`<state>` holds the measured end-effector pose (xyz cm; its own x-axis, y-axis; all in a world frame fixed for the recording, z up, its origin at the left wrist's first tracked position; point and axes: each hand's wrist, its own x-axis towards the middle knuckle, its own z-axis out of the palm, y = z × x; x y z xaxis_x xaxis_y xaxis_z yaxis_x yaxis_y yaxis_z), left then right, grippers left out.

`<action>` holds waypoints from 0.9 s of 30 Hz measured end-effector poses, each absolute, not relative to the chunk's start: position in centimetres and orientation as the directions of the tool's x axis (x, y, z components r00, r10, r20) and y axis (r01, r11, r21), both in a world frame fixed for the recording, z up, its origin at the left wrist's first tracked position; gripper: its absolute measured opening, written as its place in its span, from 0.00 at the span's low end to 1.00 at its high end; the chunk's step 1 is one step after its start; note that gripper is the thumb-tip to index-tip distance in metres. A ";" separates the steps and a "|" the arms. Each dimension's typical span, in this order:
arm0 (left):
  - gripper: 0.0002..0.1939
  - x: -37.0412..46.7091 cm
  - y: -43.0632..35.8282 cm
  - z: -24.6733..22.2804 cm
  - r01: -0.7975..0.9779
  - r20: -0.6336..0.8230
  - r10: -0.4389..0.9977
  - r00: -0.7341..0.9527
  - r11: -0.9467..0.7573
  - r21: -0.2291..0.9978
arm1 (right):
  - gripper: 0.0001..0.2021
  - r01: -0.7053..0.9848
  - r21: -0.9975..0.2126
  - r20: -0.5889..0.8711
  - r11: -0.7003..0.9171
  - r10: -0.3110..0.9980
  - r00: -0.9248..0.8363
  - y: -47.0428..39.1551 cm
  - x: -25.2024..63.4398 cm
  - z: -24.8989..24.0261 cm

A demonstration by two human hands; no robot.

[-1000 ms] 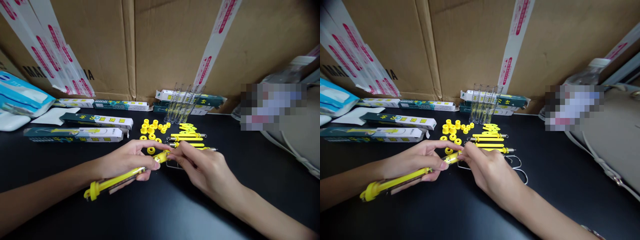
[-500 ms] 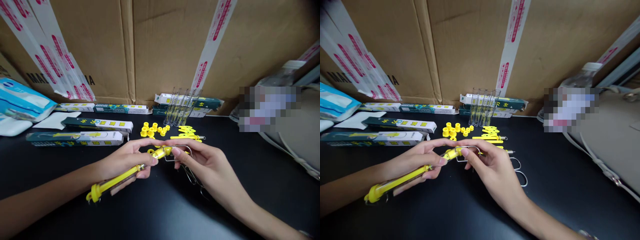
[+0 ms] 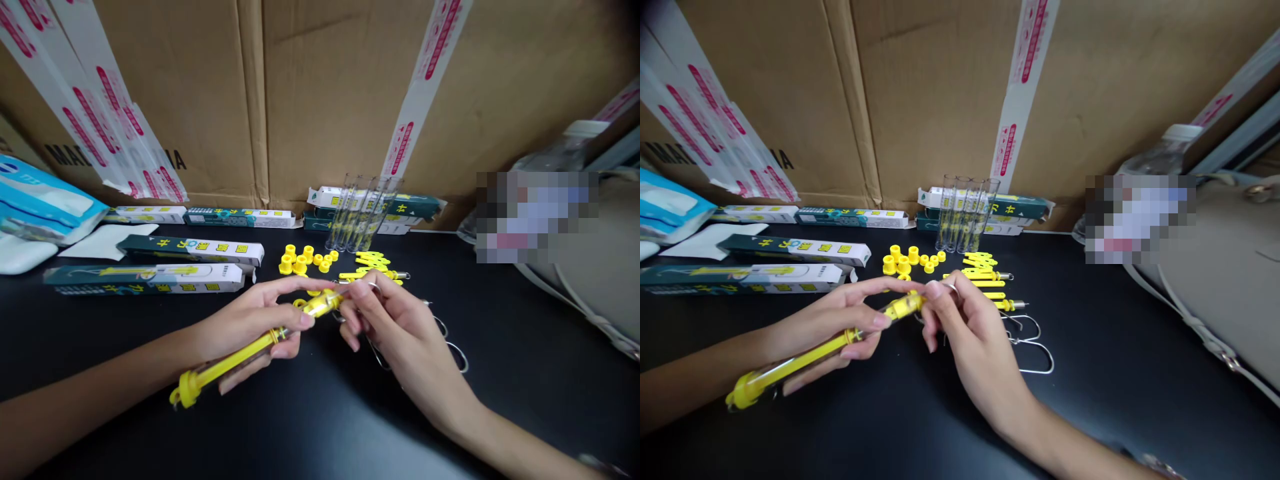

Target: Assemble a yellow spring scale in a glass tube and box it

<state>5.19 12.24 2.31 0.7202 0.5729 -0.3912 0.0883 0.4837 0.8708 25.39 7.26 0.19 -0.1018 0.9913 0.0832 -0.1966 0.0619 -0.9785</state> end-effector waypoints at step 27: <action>0.23 5.5 11.1 1.0 0.090 -0.312 0.608 0.730 0.367 0.926 | 0.09 -0.123 -0.957 0.262 0.263 0.965 0.028 7.4 25.0 -0.1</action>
